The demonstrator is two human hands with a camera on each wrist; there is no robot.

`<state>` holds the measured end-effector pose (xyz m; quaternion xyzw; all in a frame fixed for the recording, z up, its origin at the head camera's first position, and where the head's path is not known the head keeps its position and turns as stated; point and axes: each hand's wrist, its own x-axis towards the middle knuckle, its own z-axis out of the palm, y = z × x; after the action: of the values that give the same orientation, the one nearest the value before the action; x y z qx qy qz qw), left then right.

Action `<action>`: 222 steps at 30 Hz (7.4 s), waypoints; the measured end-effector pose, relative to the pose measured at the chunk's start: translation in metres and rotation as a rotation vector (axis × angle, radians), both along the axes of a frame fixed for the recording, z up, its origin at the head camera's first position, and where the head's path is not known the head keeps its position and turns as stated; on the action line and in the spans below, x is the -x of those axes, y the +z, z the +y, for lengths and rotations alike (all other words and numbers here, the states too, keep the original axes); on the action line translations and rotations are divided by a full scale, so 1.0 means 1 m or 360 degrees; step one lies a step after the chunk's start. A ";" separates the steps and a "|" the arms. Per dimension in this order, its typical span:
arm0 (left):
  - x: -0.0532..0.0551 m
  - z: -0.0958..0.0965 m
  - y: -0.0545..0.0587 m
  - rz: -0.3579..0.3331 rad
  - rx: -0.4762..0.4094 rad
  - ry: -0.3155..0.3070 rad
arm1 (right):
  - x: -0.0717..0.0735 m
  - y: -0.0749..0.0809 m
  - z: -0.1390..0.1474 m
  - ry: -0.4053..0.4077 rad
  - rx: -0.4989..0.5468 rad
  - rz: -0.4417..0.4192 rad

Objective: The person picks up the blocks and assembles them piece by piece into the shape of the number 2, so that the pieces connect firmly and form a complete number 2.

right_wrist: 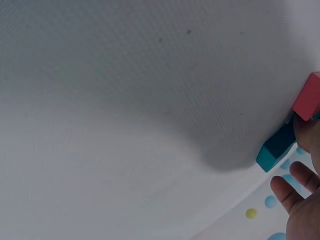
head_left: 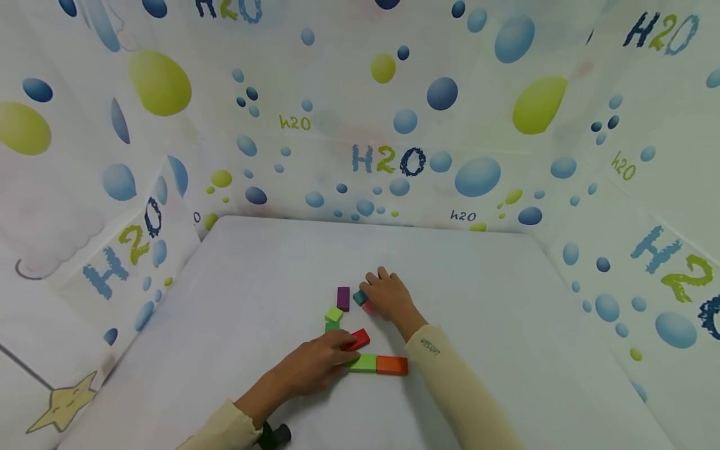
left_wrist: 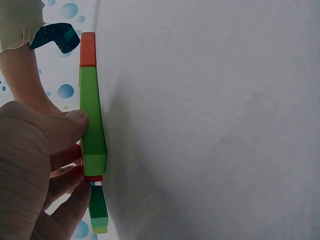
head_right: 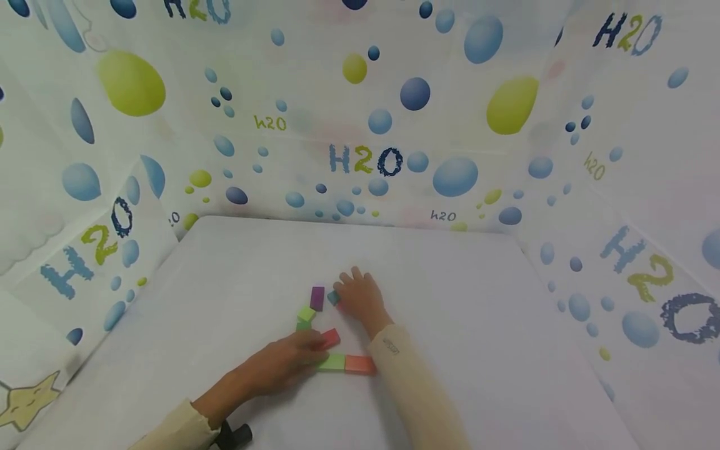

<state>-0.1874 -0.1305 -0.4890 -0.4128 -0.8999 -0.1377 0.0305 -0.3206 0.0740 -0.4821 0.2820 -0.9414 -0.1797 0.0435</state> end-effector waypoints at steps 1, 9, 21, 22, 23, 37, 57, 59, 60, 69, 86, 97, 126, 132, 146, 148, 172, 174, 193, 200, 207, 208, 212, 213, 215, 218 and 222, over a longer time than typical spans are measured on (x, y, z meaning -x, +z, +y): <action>0.000 0.000 0.000 0.0002 -0.0002 -0.0001 | 0.000 0.000 0.001 0.0003 0.0003 0.0004; 0.000 -0.001 -0.001 0.0033 0.0024 -0.0003 | 0.002 0.000 0.007 0.0072 0.0072 0.0007; 0.002 -0.001 0.002 0.0037 0.0039 -0.0010 | -0.005 0.019 0.016 0.0206 0.0094 0.0105; 0.002 -0.001 0.002 0.0037 0.0036 -0.0009 | -0.006 0.019 0.018 0.0225 0.0093 0.0113; 0.002 -0.001 0.001 0.0034 0.0032 -0.0005 | -0.007 0.019 0.020 0.0243 0.0098 0.0121; 0.001 -0.001 -0.001 0.0037 0.0031 -0.0005 | -0.019 0.011 0.050 0.0345 0.0226 0.0137; 0.001 0.000 -0.001 0.0046 0.0087 -0.0002 | -0.050 0.004 0.080 0.0571 0.0233 0.0046; 0.002 0.001 -0.001 0.0056 0.0085 -0.0004 | -0.051 0.002 0.081 0.0570 0.0237 0.0042; 0.002 0.001 -0.001 0.0061 0.0083 -0.0005 | -0.051 0.001 0.081 0.0568 0.0234 0.0039; 0.002 0.002 0.000 0.0060 0.0078 -0.0018 | -0.054 0.000 0.079 0.0587 0.0201 0.0055; 0.001 0.002 0.006 0.0065 0.0103 -0.0026 | -0.054 -0.003 0.070 0.0619 0.0123 -0.0004; 0.002 0.002 0.004 0.0067 0.0111 -0.0014 | -0.054 -0.001 0.064 0.0629 0.0072 0.0015; 0.002 0.005 0.004 0.0088 0.0074 -0.0023 | -0.053 0.009 0.057 0.0538 0.0207 -0.0268; 0.002 0.006 0.002 0.0094 0.0055 -0.0023 | -0.045 0.014 0.058 0.0417 0.0405 -0.0473; 0.002 0.008 -0.001 0.0054 0.0054 -0.0028 | -0.025 0.002 0.046 0.0469 0.0515 -0.0296; 0.003 0.008 -0.001 0.0054 0.0056 -0.0030 | -0.023 0.001 0.042 0.0456 0.0509 -0.0275; 0.001 0.006 0.006 0.0064 0.0054 -0.0011 | -0.009 0.004 -0.020 0.0214 0.0286 -0.0175; 0.001 0.006 0.006 0.0068 0.0038 -0.0016 | -0.009 0.004 -0.023 0.0216 0.0280 -0.0175; 0.003 0.003 0.003 0.0094 -0.0004 -0.0052 | -0.010 0.005 -0.029 -0.0035 0.0351 -0.0320; 0.004 0.004 0.003 0.0050 0.0060 -0.0014 | -0.008 0.004 -0.021 -0.0172 0.0373 -0.0405; 0.005 0.004 0.001 0.0069 0.0079 -0.0015 | -0.010 0.006 -0.006 -0.0155 0.0462 -0.0447; 0.005 0.004 0.001 0.0070 0.0080 -0.0013 | -0.010 0.006 -0.003 -0.0152 0.0474 -0.0449; 0.005 0.004 0.001 0.0061 0.0084 -0.0002 | -0.008 0.006 0.009 -0.0119 0.0495 -0.0438; 0.006 0.005 0.001 0.0062 0.0083 0.0000 | -0.008 0.007 0.012 -0.0109 0.0506 -0.0438; 0.006 0.005 0.002 0.0063 0.0076 -0.0003 | -0.007 0.007 0.018 -0.0088 0.0520 -0.0438; 0.006 0.005 0.003 0.0072 0.0071 -0.0006 | -0.008 0.009 0.027 -0.0065 0.0571 -0.0463; 0.006 0.005 0.001 0.0075 0.0080 -0.0004 | -0.008 0.008 0.038 -0.0027 0.0634 -0.0511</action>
<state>-0.1931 -0.1255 -0.4876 -0.4175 -0.9016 -0.1055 0.0411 -0.3125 0.1119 -0.4738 0.2849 -0.9554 0.0561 -0.0534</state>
